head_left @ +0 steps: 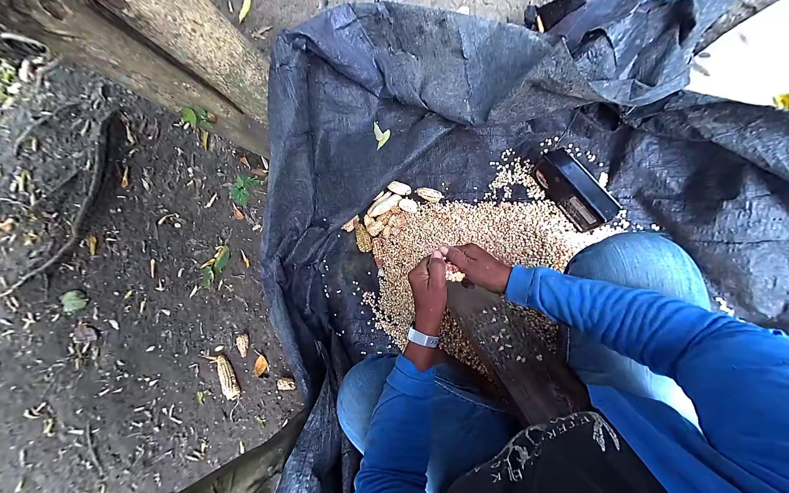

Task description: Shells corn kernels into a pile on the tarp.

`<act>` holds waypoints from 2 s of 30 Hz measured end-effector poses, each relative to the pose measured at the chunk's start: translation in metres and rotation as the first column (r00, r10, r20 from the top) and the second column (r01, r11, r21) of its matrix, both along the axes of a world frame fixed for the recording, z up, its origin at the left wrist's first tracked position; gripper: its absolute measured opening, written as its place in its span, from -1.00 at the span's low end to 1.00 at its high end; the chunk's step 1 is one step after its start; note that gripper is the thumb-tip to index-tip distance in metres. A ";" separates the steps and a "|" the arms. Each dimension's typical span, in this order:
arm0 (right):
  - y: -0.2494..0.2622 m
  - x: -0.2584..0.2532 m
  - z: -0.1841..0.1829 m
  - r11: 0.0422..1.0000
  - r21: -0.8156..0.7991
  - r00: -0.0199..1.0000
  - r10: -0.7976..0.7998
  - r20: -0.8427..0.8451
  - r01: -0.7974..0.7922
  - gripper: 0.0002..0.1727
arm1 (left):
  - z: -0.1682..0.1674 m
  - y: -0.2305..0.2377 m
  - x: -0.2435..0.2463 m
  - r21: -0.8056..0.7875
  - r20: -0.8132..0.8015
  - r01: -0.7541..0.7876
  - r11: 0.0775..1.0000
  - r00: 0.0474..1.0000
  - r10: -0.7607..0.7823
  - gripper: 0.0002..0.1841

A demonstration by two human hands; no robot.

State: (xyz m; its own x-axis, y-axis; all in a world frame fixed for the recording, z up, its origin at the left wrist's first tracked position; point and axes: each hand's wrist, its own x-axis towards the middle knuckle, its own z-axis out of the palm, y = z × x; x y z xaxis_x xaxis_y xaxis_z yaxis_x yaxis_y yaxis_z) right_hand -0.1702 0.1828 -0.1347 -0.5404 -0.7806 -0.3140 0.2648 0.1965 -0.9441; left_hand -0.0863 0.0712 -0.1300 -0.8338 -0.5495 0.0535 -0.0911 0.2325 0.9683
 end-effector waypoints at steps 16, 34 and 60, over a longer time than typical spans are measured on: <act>-0.005 0.005 -0.007 0.996 -0.065 0.906 -0.029 0.423 0.063 -0.39 | -0.003 0.007 -0.001 -0.036 -0.094 -0.015 0.999 0.995 0.012 -0.56; -0.012 0.008 0.000 0.990 0.115 0.735 -0.134 0.665 0.077 -0.41 | -0.013 0.006 0.003 -0.212 -0.189 -0.089 0.973 0.981 0.049 -0.57; -0.007 -0.005 -0.016 0.976 -0.203 0.996 -0.086 -0.006 0.083 -0.82 | -0.002 -0.006 -0.004 -0.078 0.014 -0.103 0.992 0.994 0.104 -0.62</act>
